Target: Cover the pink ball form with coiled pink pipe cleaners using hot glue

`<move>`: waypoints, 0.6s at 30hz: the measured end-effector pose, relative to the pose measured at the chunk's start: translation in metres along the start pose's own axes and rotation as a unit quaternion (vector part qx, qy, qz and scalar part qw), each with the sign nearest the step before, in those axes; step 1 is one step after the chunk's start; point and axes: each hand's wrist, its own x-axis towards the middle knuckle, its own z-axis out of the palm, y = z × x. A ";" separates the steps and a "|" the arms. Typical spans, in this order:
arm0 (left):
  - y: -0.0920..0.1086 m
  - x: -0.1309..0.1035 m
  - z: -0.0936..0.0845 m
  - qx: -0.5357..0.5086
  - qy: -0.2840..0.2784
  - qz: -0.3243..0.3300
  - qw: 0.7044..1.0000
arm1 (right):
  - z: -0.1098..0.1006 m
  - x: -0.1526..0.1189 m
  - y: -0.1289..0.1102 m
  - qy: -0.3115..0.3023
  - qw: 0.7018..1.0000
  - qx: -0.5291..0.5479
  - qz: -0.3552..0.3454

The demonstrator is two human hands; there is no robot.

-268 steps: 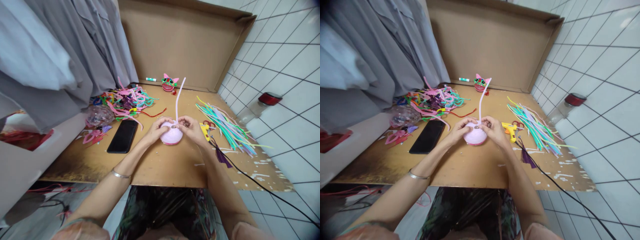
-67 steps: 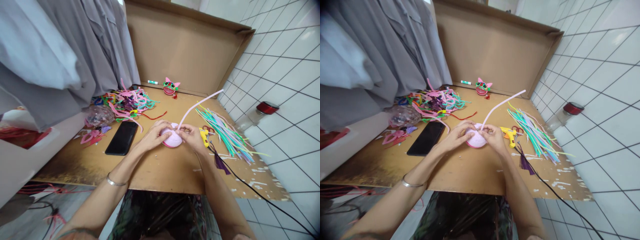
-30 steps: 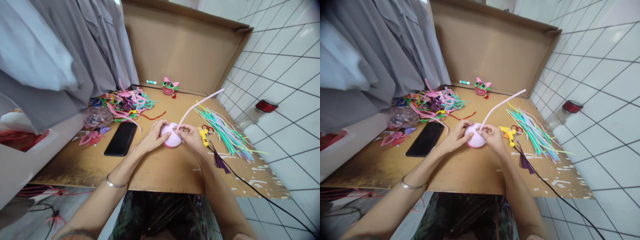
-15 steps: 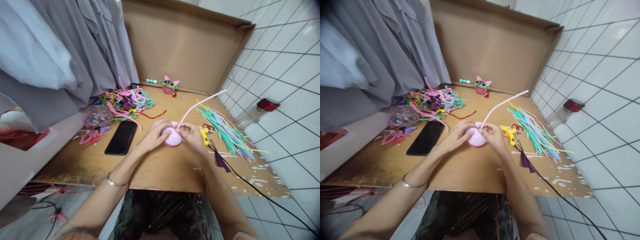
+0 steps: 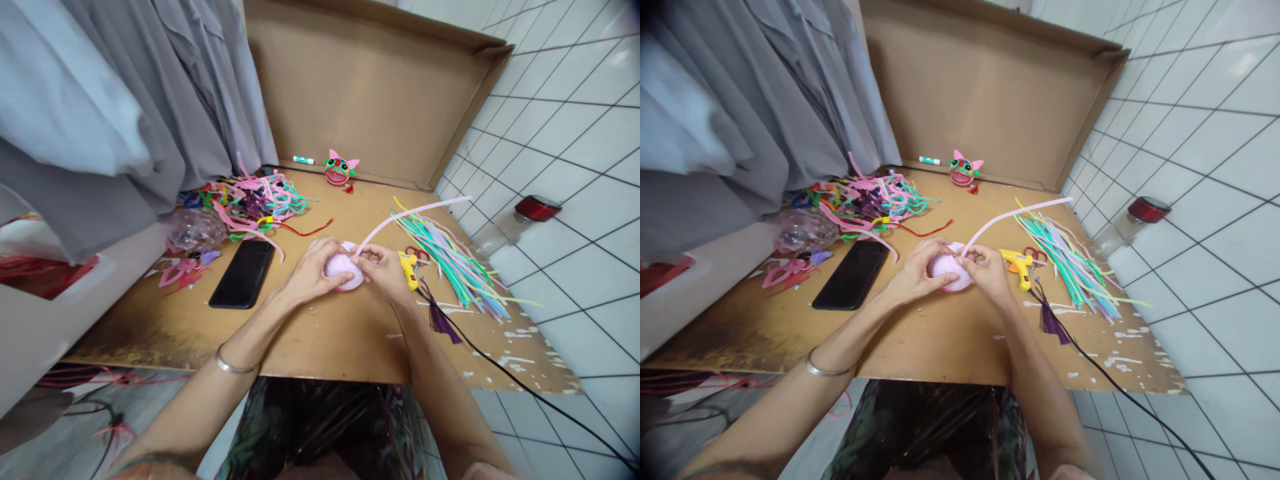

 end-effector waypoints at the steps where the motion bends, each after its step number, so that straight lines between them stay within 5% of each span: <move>1: 0.000 0.000 0.000 0.001 -0.002 0.002 1.000 | 0.000 0.000 0.000 -0.001 1.000 -0.002 0.000; 18: -0.005 -0.001 0.005 -0.015 0.024 -0.010 1.000 | 0.001 -0.001 -0.001 -0.008 1.000 0.018 -0.005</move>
